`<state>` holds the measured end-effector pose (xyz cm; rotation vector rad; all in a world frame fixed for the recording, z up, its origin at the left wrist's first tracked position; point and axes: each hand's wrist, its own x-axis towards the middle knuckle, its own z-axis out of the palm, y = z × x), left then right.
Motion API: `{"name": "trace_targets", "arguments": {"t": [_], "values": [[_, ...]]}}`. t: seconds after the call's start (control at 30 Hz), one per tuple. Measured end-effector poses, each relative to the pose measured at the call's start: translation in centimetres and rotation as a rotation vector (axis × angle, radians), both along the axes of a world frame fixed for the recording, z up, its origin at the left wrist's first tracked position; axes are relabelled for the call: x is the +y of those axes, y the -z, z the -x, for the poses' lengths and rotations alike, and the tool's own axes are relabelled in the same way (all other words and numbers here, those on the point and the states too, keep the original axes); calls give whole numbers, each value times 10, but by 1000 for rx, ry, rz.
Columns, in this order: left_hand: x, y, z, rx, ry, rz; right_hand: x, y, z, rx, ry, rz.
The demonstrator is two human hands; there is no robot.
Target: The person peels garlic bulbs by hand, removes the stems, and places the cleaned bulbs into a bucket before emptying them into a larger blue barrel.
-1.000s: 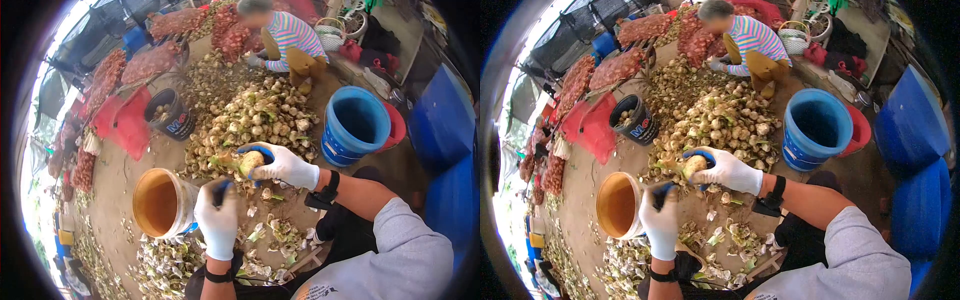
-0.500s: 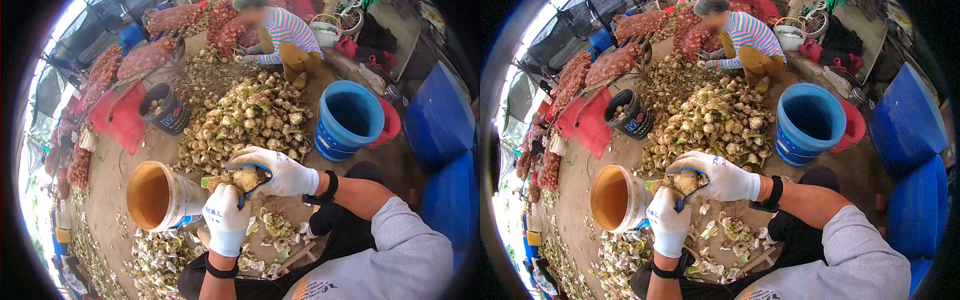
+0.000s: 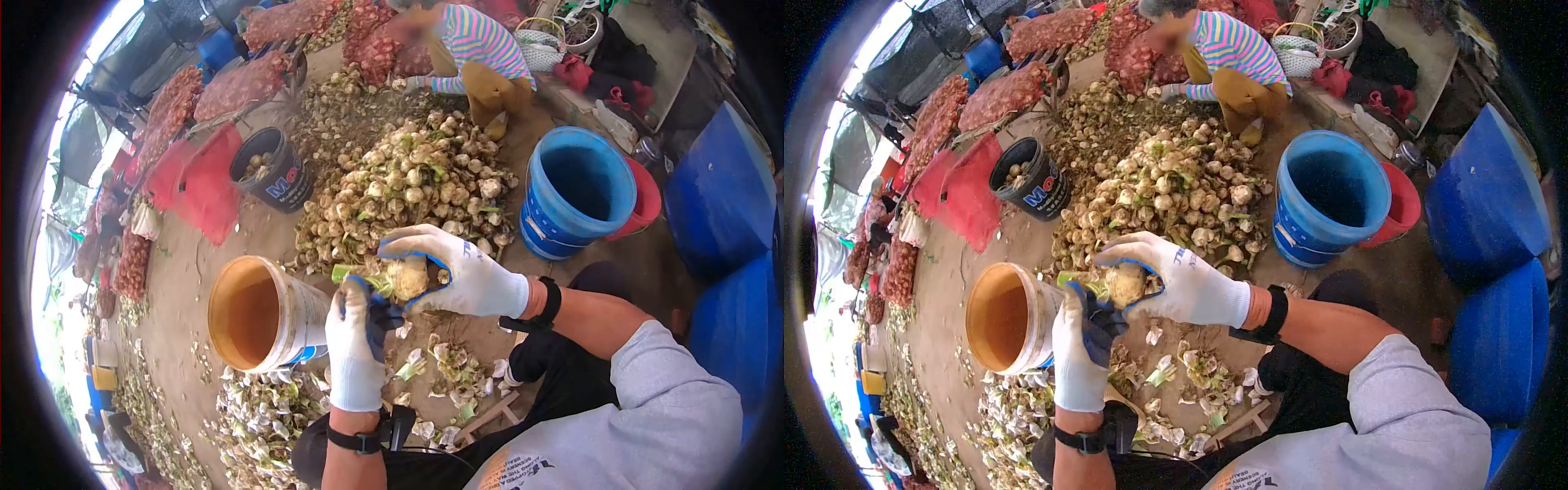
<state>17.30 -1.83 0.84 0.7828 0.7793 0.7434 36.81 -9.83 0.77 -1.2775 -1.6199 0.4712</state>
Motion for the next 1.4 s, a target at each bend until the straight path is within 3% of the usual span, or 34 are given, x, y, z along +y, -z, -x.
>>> {"name": "trace_targets", "arguments": {"t": [0.2, 0.37, 0.4, 0.47, 0.53, 0.6, 0.67, 0.77, 0.83, 0.87, 0.93, 0.97, 1.07, 1.13, 1.27, 1.33, 1.4], "values": [[-1, -5, -2, 143, 54, -141, 0, 6, 2, 67, -35, 76], [-7, -12, 0, 120, 69, -143, 5, 15, 2, 373, -105, 90], [-7, -13, 0, 157, 79, -253, 4, 13, 1, 373, -102, 88], [-10, -12, -2, 193, 95, -363, 0, 6, 0, 1059, -212, 372], [-14, -7, -7, 394, -1, -712, 5, 21, -1, 1052, -187, 343], [-14, -9, -4, 448, 15, -752, 3, 25, -1, 1206, -267, 436], [-15, -17, -3, 398, 40, -546, 3, 22, 2, 1132, -239, 436], [-5, -4, 1, 386, 13, -658, 6, 20, 6, 1178, -285, 445], [-5, -1, 0, 365, 17, -623, 11, 28, 9, 560, -149, 143], [-6, 0, -1, 343, 22, -587, 8, 24, 7, 558, -146, 144], [-3, 12, -1, 307, 21, -529, -1, 12, 2, 918, -184, 394], [-2, 15, 0, 274, 16, -474, -1, 13, -3, 920, -195, 410], [-9, 7, 0, 74, 40, -281, -4, 17, -16, 1286, -403, 492], [-7, 12, 0, -2, 34, -263, -3, 26, -21, 1325, -412, 524], [-14, 5, -5, 3, -50, -250, 1, 27, -17, 1055, -158, 423], [-22, 6, -6, 303, -47, -600, 3, 31, -12, 557, 5, 218], [-29, 8, -5, 400, -8, -686, 1, 31, -8, 523, 65, 198]]}}
